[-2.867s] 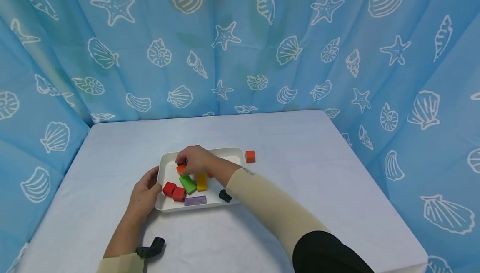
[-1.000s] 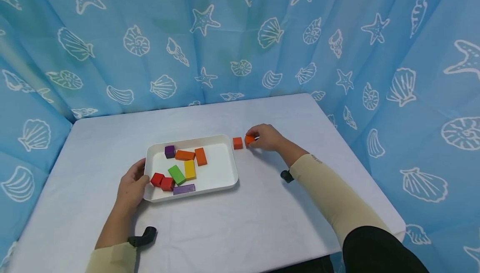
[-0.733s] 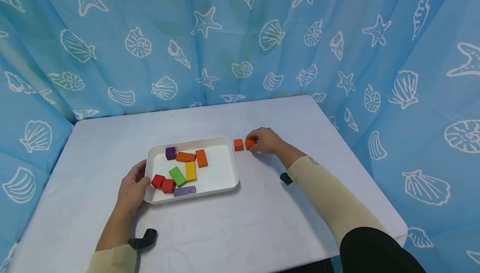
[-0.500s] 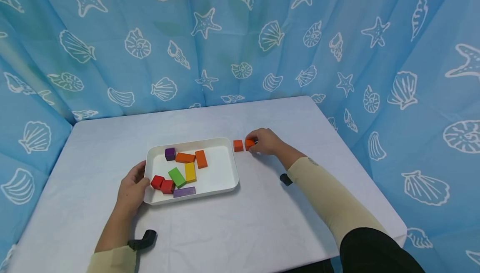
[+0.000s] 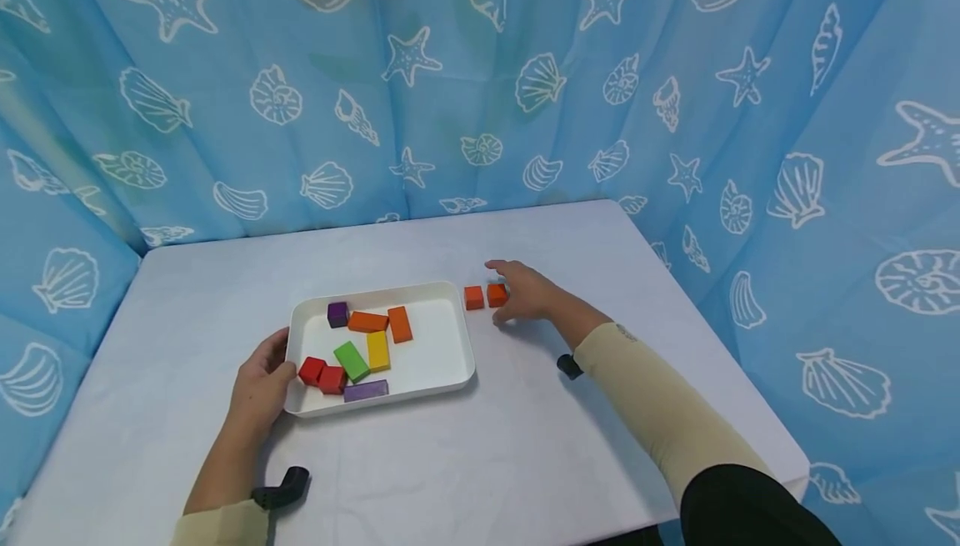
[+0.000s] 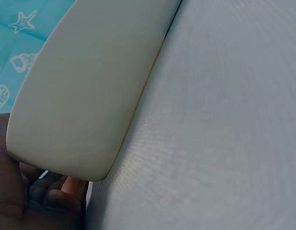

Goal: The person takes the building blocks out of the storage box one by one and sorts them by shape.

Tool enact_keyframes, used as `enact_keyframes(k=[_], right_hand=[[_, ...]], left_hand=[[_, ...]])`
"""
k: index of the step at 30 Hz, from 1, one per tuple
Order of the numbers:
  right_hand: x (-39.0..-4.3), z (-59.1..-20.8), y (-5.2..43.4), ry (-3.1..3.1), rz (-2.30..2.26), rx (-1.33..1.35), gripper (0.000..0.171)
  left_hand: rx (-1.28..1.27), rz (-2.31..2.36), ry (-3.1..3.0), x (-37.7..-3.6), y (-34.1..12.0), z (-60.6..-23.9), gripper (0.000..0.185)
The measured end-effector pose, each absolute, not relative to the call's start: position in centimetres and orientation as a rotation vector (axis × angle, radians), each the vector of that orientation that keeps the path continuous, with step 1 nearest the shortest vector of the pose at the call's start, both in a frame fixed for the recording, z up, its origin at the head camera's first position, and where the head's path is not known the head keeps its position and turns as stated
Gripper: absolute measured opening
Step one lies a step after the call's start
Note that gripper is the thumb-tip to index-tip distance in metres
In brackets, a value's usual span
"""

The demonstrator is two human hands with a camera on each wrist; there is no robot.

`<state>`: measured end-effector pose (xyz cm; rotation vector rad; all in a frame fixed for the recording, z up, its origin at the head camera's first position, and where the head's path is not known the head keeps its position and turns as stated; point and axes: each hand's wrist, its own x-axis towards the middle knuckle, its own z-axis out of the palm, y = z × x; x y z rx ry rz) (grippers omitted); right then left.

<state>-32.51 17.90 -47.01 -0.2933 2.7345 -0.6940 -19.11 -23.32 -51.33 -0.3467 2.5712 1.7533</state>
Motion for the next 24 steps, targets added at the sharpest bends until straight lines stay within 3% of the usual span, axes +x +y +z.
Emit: enact_keyframes(k=[4,11,24], right_hand=[[-32.5,-46.0,17.3,2.737,-0.705,-0.381,0.107],[-31.9,-44.1,14.6,2.710,-0.774,-0.533,0.106],[-29.9,-42.6,4.6,2.615,-0.685,-0.779,0.099]], left_hand=[[-0.337,1.763,2.569,-19.3,-23.4,-51.1,0.071],[-0.343,1.784,2.552,-19.4,-23.2,-51.1,0.071],[-0.359,1.777,2.541,-19.1,-23.4,-51.1,0.073]])
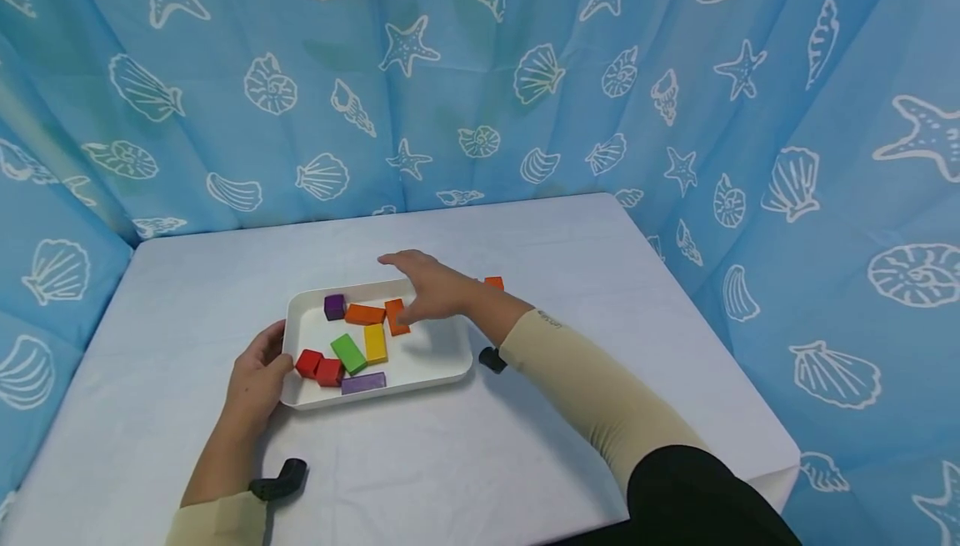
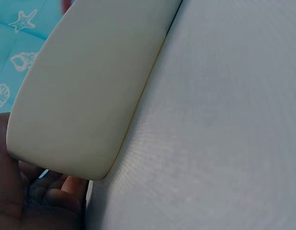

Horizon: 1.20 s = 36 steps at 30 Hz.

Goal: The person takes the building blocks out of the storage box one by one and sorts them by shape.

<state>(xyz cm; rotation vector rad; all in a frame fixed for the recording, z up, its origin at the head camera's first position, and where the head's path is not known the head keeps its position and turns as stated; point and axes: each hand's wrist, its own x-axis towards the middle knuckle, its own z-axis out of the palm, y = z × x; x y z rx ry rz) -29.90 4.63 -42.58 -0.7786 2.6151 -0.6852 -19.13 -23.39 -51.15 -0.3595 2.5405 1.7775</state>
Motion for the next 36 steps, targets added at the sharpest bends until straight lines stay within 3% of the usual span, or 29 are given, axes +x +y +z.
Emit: enact_keyframes(k=[11,22,30,36], right_hand=[[-26.3,-42.0,-5.8,2.470,-0.546,-1.001,0.076],[-24.0,-44.9,-8.7,2.585,-0.190,-0.949,0.031],[-23.6,-45.2,-8.7,2.653,-0.225,-0.908,0.024],[-23.7,-45.1,-8.5,2.674,-0.370,-0.861,0.039]], left_hand=[[-0.347,1.799,2.494,-19.4,-23.8,-50.5,0.071],[-0.347,1.848,2.449,-19.0,-23.3,-51.2,0.073],[-0.376,1.845,2.468,-18.9,-23.0,-51.2,0.074],[-0.376,1.812,2.477,-18.8,-23.2,-51.1,0.073]])
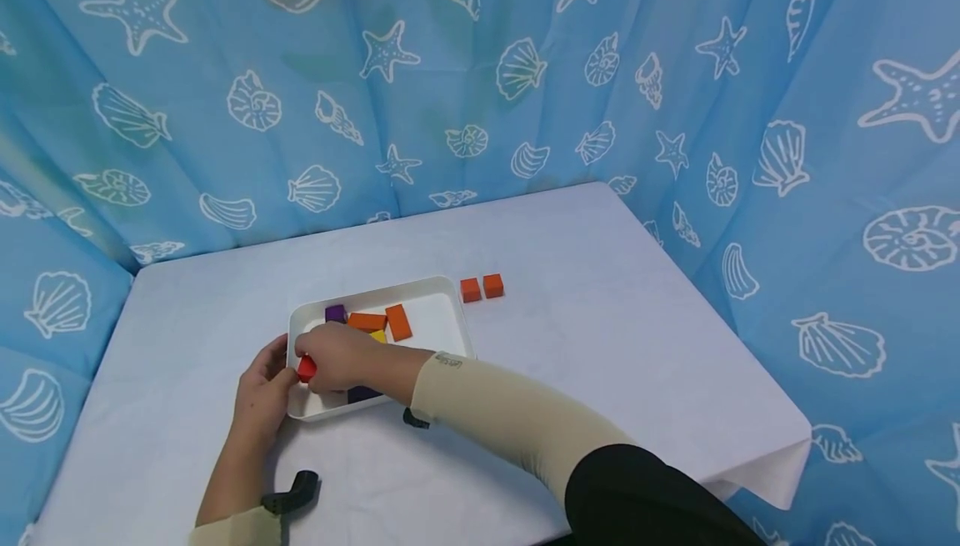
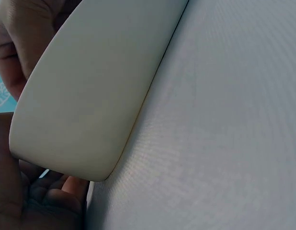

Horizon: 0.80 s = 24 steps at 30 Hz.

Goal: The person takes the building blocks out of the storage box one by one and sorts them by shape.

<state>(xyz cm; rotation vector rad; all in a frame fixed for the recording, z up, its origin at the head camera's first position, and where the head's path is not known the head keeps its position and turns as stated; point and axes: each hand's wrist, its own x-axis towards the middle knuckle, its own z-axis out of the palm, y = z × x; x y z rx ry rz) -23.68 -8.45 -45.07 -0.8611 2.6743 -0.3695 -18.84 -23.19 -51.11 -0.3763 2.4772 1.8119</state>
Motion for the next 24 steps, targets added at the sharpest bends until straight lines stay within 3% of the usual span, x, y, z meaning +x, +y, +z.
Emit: enact_keyframes(k=[5,11,19,24], right_hand=[[-24.1,-44.0,-7.5,2.696,-0.459,-0.856,0.049],[-25.8,-43.2,-4.0,2.658,-0.736,-0.916,0.037],[-29.1,-43.5,4.6,2.514,-1.134,-0.747,0.041],[-31.1,-44.0,11.5,2.576,-1.236,-0.508,0.046]], left_hand=[[-0.394,1.793,2.492,-18.7,-23.2,-51.2,0.072],[-0.427,1.787,2.509,-18.8,-23.2,-51.3,0.073],[-0.381,1.815,2.523,-19.0,-22.9,-51.4,0.071],[-0.387,1.807,2.528,-19.0,-23.0,-51.4,0.072]])
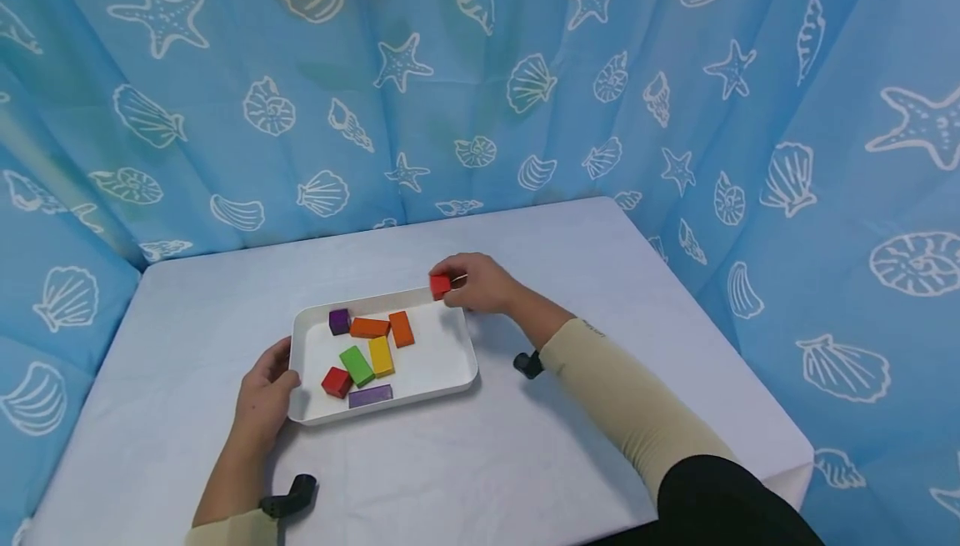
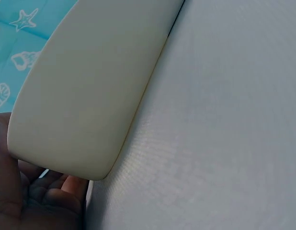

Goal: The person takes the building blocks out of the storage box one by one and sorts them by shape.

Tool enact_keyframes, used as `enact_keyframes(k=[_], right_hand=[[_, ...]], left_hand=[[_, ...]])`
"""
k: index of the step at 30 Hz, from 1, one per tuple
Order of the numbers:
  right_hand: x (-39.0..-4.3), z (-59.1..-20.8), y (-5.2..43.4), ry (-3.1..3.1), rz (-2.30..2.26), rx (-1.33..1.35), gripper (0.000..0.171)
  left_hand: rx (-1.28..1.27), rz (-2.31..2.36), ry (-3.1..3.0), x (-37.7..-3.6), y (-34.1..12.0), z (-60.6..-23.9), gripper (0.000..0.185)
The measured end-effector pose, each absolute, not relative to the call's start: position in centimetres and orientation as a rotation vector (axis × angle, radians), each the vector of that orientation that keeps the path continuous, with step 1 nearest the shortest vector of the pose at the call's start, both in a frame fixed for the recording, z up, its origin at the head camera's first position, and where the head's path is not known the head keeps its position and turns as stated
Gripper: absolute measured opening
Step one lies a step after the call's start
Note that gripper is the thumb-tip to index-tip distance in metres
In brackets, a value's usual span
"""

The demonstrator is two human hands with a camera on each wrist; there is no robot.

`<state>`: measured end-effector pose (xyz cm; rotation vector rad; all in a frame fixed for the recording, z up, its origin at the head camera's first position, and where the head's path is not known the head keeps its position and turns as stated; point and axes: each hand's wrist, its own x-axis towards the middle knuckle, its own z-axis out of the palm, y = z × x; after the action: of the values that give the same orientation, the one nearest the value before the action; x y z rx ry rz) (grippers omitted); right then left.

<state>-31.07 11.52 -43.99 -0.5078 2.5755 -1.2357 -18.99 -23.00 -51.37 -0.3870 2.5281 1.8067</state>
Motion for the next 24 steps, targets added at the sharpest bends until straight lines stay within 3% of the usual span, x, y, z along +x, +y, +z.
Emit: enact_keyframes(k=[10,24], right_hand=[[-32.7,-46.9,22.6,2.669,-1.248,-0.142,0.047],[-33.2,-49.3,24.2,2.620,-1.169,-0.169,0.044]], left_hand=[[-0.397,1.769,2.556,-19.2,-23.2,-51.4,0.071],[-0.396,1.796,2.541,-18.9,-22.9,-51.3,0.072]])
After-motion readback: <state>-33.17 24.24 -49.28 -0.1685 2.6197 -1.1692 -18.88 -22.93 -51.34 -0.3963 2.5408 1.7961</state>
